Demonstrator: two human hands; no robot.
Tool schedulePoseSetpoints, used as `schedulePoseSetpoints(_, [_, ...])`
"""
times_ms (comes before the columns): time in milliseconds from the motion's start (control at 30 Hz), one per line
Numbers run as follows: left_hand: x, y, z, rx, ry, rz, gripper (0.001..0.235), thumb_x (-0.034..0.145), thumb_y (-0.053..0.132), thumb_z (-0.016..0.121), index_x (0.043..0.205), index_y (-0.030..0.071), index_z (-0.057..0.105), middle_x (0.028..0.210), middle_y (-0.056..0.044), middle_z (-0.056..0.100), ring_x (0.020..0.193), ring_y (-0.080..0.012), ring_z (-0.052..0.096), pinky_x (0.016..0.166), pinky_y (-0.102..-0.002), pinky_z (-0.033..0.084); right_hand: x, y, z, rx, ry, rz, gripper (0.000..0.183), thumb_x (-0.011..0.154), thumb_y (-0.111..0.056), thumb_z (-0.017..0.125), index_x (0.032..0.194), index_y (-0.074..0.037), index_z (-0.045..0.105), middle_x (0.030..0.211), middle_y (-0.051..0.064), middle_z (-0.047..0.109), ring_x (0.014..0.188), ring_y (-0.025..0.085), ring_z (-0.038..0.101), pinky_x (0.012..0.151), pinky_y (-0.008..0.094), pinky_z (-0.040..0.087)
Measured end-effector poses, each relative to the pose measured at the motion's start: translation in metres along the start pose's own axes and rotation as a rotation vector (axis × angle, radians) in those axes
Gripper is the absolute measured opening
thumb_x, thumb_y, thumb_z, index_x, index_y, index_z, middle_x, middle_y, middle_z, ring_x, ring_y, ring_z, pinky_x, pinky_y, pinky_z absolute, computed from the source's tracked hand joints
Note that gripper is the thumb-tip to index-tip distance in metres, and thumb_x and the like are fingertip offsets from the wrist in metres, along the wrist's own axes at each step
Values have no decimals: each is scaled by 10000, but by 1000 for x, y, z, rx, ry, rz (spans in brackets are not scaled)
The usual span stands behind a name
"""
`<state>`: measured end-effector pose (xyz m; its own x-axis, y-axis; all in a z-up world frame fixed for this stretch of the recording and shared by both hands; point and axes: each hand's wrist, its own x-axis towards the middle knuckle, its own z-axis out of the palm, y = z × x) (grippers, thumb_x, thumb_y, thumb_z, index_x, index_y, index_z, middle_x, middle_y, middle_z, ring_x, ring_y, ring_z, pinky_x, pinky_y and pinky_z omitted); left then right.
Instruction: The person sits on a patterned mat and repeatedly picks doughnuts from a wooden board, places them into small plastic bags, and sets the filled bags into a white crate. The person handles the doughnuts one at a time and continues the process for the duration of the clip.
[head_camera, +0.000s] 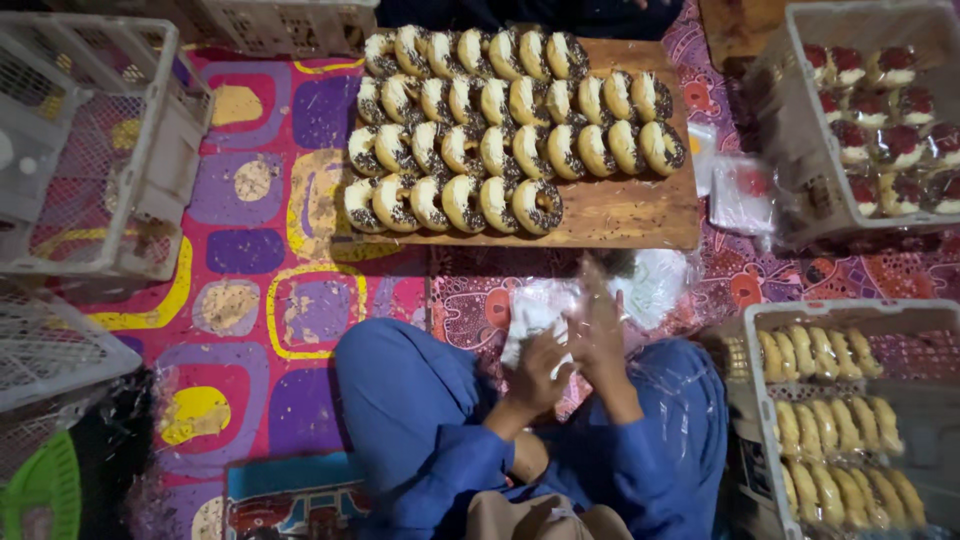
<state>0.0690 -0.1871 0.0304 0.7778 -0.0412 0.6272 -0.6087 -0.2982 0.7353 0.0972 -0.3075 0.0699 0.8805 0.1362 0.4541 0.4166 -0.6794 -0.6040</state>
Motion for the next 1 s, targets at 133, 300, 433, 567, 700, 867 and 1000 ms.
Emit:
schedulePoseSetpoints(133, [32, -63, -15, -978, 544, -757, 596, 1009, 535, 550, 1431, 124, 456, 1432, -41, 507, 1313, -211, 488, 1081, -438, 430, 15, -8, 35, 248, -401, -63, 700, 994, -403, 591, 1550, -81, 312, 1565, 209, 399, 1464, 402, 362, 1198, 547, 242])
schedulePoseSetpoints(300, [30, -164, -82, -1442, 973, -776, 257, 1094, 295, 755, 1078, 77, 621, 1070, -112, 651, 1003, -276, 650, 962, -433, 545, 83, 23, 78, -107, 92, 419, 789, 828, -558, 783, 1326, -34, 466, 1321, 210, 527, 1287, 378, 463, 1081, 508, 349])
schedulePoseSetpoints(433, [12, -156, -97, -1657, 941, -786, 436, 916, 458, 745, 985, 40, 643, 1020, -169, 662, 1011, -353, 635, 919, -525, 538, 122, 70, 88, -235, 246, 493, 859, 693, -565, 885, 1282, -50, 531, 1271, 190, 585, 1239, 369, 501, 1062, 586, 297])
schedulePoseSetpoints(567, [21, -121, -124, -1729, 960, -852, 522, 807, 518, 737, 995, 42, 637, 1187, -236, 662, 1175, -414, 609, 997, -593, 478, 107, 106, 69, -193, 386, 648, 859, 800, -415, 805, 1544, -132, 484, 1425, 192, 548, 1346, 386, 452, 1124, 624, 225])
schedulePoseSetpoints(700, [32, -104, -122, -1530, 1006, -1008, 457, 821, 493, 757, 1052, 117, 638, 1382, -201, 570, 1350, -414, 538, 1108, -624, 425, 86, 107, 74, -236, 415, 414, 948, 862, -469, 738, 1644, -141, 314, 1464, 144, 577, 1407, 315, 479, 1221, 622, 120])
schedulePoseSetpoints(867, [41, -123, -84, -1656, 1140, -1115, 614, 789, 515, 745, 1215, 92, 618, 1355, -286, 541, 1303, -483, 525, 1081, -685, 428, 120, 87, 90, -263, 470, 504, 1155, 798, -615, 848, 1642, -111, 240, 1447, 189, 548, 1401, 335, 464, 1192, 713, 11])
schedulePoseSetpoints(1000, [39, -148, -68, -1772, 1106, -1034, 645, 782, 634, 726, 1150, 140, 534, 1168, -244, 541, 1191, -455, 522, 1031, -734, 427, 109, 57, 50, -94, 515, 406, 1159, 760, -424, 958, 1631, -117, 258, 1462, 192, 548, 1329, 359, 511, 1167, 572, 298])
